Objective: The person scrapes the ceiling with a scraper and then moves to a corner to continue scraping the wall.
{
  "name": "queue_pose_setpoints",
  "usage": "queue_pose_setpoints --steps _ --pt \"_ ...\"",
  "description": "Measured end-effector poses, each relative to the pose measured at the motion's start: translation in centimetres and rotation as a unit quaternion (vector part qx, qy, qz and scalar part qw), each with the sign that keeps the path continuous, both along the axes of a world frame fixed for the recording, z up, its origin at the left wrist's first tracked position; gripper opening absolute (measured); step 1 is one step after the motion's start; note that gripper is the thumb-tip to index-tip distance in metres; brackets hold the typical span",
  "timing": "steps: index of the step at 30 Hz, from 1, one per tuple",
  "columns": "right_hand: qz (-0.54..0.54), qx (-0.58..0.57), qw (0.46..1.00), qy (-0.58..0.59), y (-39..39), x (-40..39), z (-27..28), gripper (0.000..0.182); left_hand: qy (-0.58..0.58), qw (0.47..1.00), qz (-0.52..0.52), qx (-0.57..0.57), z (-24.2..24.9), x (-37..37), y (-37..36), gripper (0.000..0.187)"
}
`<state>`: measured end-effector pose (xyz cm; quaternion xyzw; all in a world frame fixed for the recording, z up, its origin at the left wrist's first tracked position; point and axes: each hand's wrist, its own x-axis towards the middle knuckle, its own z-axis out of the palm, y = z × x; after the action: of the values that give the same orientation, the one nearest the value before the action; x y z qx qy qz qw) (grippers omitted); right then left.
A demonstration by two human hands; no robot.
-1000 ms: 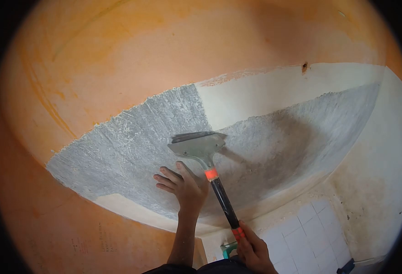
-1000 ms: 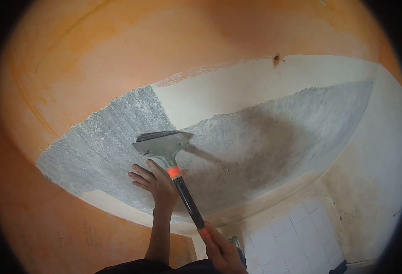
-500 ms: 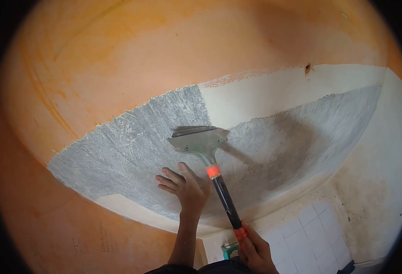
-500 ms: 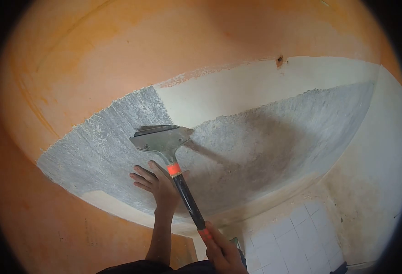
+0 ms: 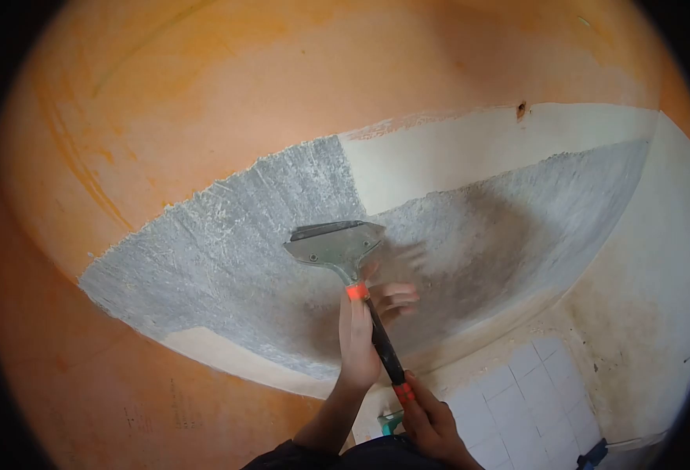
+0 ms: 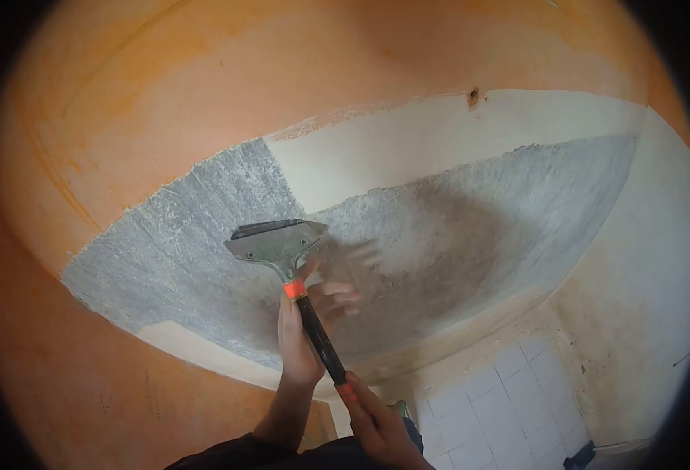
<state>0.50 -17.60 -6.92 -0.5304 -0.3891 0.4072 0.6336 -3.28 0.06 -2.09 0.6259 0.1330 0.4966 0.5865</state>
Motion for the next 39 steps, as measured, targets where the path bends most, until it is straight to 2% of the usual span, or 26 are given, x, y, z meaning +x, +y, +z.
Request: queue_pose_setpoints --steps 1,2,6,12,16,18,22,24,27,31,33,36,39 --pt "0.000 -0.003 1.000 -0.001 -0.1 0.1 -0.1 0.049 -0.057 0.988 -0.070 -0.127 1.0 0.4 0.0 0.053" --pt "-0.005 -0.016 1.000 -0.002 -0.2 0.3 -0.1 0.048 -0.113 0.952 -0.137 -0.251 1.8 0.8 0.1 0.050" --pt "-0.013 -0.018 1.000 -0.008 0.2 1.2 0.6 0.048 -0.150 0.955 -0.116 -0.228 4.3 2.2 -0.5 0.037" --pt "-0.011 -0.006 0.998 -0.055 -0.3 1.7 -0.1 0.049 -0.130 0.965 -0.083 -0.212 3.4 2.7 -0.7 0.036" --pt "0.014 -0.018 1.000 -0.007 -0.8 2.2 0.7 0.050 -0.110 0.970 -0.057 -0.210 3.8 2.8 -1.3 0.036" --pt "0.004 -0.023 0.997 -0.076 -0.8 2.5 0.1 0.050 -0.120 0.965 -0.048 -0.229 3.2 3.0 -1.3 0.036" --pt "0.022 -0.022 0.998 -0.055 -1.0 3.1 0.9 0.050 -0.131 0.967 -0.056 -0.212 3.9 3.0 -1.3 0.034" --pt "0.017 -0.016 0.995 -0.100 -1.0 3.3 0.7 0.050 -0.133 0.966 -0.053 -0.217 3.4 3.2 -1.3 0.034" --pt "0.005 0.005 0.994 -0.108 -0.9 3.3 0.2 0.050 -0.124 0.962 -0.032 -0.243 3.7 3.2 -1.6 0.033" --pt "0.058 -0.007 0.998 -0.039 -1.1 3.9 1.5 0.051 -0.131 0.968 -0.048 -0.208 4.9 3.3 -1.5 0.033" --pt "0.041 -0.022 0.991 -0.123 -1.0 3.6 1.4 0.051 -0.138 0.962 -0.041 -0.232 3.7 3.2 -1.5 0.033" --pt "0.039 -0.019 0.990 -0.137 -0.7 3.8 1.2 0.051 -0.132 0.963 -0.042 -0.232 4.1 3.2 -1.3 0.033" --pt "0.046 0.018 0.996 -0.074 -0.4 4.0 2.2 0.052 -0.113 0.972 -0.020 -0.204 6.2 3.5 -1.7 0.035"
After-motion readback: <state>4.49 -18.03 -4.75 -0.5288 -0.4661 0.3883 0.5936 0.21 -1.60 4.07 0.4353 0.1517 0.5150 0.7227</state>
